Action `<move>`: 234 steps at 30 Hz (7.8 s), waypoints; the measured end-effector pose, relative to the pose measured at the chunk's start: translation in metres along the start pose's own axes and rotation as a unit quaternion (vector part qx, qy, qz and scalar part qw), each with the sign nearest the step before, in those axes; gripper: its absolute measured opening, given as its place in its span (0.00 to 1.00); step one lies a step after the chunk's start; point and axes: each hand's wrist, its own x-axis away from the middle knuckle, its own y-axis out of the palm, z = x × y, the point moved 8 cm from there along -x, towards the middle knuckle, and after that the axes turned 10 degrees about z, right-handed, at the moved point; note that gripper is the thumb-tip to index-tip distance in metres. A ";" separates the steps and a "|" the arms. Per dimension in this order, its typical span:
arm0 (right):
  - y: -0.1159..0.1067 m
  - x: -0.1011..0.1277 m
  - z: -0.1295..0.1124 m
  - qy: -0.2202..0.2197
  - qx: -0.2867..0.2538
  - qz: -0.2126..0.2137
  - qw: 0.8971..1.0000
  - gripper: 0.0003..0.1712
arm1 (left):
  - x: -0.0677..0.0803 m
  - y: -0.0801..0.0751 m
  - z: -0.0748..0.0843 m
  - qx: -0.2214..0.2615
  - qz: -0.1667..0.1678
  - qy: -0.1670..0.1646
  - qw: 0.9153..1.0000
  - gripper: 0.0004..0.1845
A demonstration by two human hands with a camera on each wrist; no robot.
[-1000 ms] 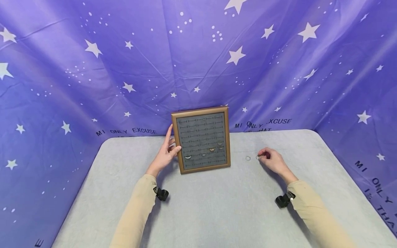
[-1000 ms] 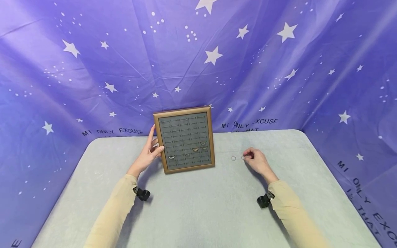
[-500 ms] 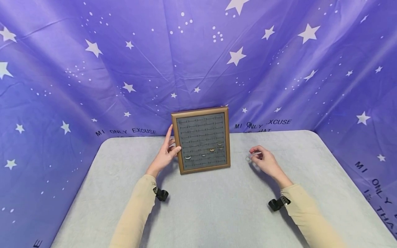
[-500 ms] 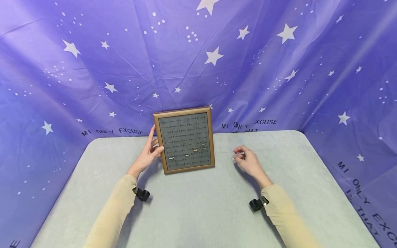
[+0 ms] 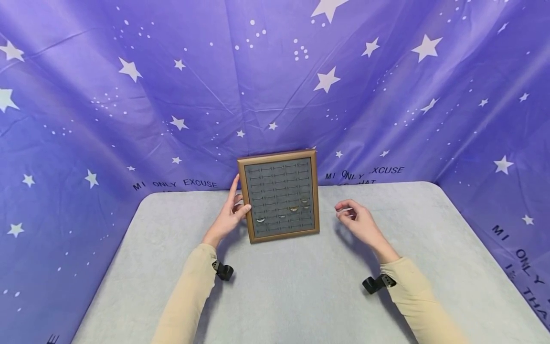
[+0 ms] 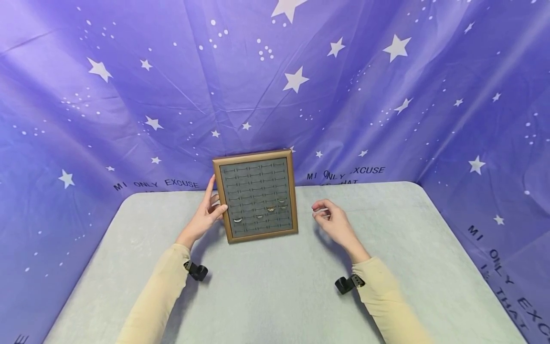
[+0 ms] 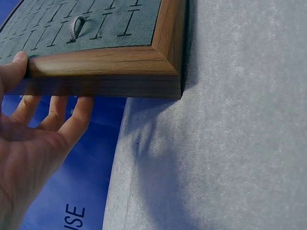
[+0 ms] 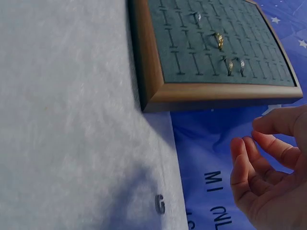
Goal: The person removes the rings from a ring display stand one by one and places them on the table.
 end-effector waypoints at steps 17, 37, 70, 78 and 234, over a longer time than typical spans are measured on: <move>0.022 0.001 -0.036 0.002 -0.047 -0.008 0.999 0.16 | -0.001 0.001 0.001 -0.003 -0.001 0.001 1.000 0.47; 0.050 -0.018 -0.019 -0.045 -0.035 0.008 0.998 0.14 | 0.000 0.001 0.003 -0.007 0.005 0.001 1.000 0.47; 0.068 -0.024 -0.023 -0.038 0.002 0.079 0.996 0.05 | -0.007 -0.006 -0.023 -0.002 0.012 0.009 1.000 0.48; 0.068 -0.024 -0.021 -0.035 0.003 0.090 0.995 0.04 | -0.008 -0.006 -0.023 -0.011 0.015 0.004 1.000 0.48; -0.076 -0.001 0.106 0.024 0.176 0.059 0.982 0.03 | 0.004 0.000 -0.001 -0.013 0.012 -0.016 1.000 0.47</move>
